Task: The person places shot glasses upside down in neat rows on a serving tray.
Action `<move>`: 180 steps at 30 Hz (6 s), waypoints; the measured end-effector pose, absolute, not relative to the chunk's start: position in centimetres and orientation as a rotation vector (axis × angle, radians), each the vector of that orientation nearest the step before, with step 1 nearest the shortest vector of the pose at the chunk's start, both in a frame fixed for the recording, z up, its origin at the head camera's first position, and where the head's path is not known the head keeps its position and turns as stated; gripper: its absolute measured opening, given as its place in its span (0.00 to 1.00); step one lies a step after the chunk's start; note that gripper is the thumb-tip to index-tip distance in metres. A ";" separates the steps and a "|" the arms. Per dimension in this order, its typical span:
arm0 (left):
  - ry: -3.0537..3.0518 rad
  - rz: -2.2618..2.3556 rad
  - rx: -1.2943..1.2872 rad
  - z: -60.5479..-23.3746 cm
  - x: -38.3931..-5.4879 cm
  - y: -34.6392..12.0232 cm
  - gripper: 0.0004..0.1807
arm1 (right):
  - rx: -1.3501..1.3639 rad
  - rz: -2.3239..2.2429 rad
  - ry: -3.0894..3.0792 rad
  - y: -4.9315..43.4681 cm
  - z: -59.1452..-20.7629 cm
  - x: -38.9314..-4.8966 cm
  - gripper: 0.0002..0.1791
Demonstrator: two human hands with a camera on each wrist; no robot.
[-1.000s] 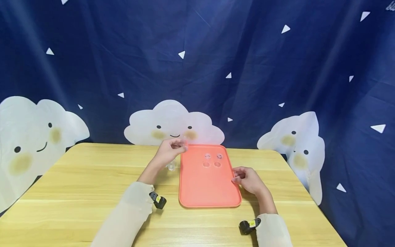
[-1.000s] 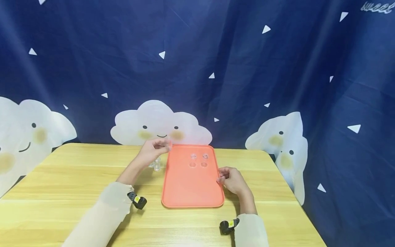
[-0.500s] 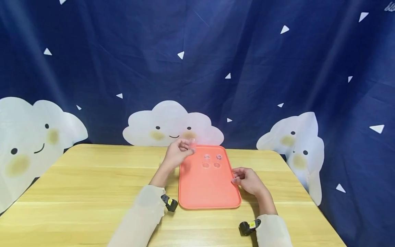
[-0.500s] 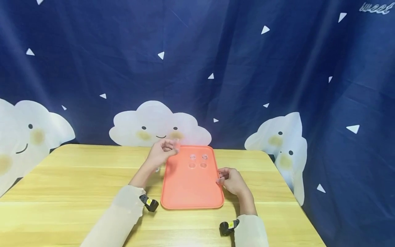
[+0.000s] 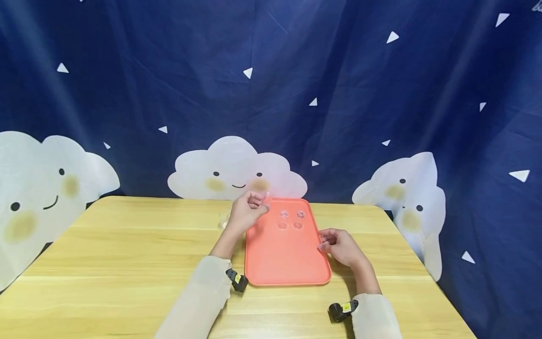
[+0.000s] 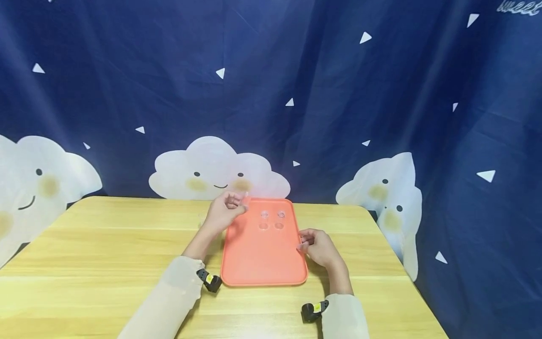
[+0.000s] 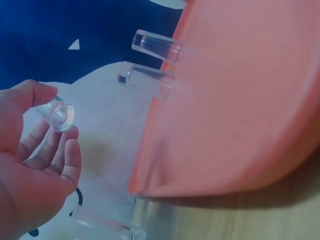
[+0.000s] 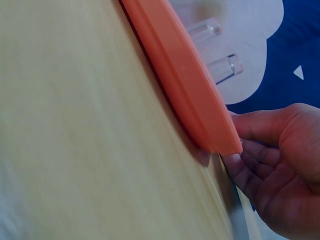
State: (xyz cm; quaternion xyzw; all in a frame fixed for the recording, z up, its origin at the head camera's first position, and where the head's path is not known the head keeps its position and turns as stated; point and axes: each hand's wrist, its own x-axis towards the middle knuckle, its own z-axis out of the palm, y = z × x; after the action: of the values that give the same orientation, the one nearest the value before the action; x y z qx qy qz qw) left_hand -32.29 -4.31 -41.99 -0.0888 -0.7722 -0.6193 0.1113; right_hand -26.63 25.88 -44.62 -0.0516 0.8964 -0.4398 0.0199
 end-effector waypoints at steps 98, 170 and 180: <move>-2.651 -1.365 -0.329 -43.6 -32.5 -3.3 0.18 | -0.198 -1.336 2.776 26.1 -44.7 -26.7 0.21; -2.851 -1.540 -0.300 -42.6 -32.1 -17.6 0.29 | -0.181 -1.336 2.772 26.0 -44.7 -26.6 0.21; -2.854 -1.526 -0.266 -43.5 -32.4 -16.9 0.25 | -0.206 -1.340 2.777 26.1 -44.5 -26.6 0.21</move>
State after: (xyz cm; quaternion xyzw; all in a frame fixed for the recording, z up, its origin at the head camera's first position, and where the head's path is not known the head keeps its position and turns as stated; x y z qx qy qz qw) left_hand -32.38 -16.89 -43.46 -0.0819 -0.8777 -0.4691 -0.0528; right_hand -26.58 26.05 -44.55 -0.0665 0.8983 -0.4335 0.0258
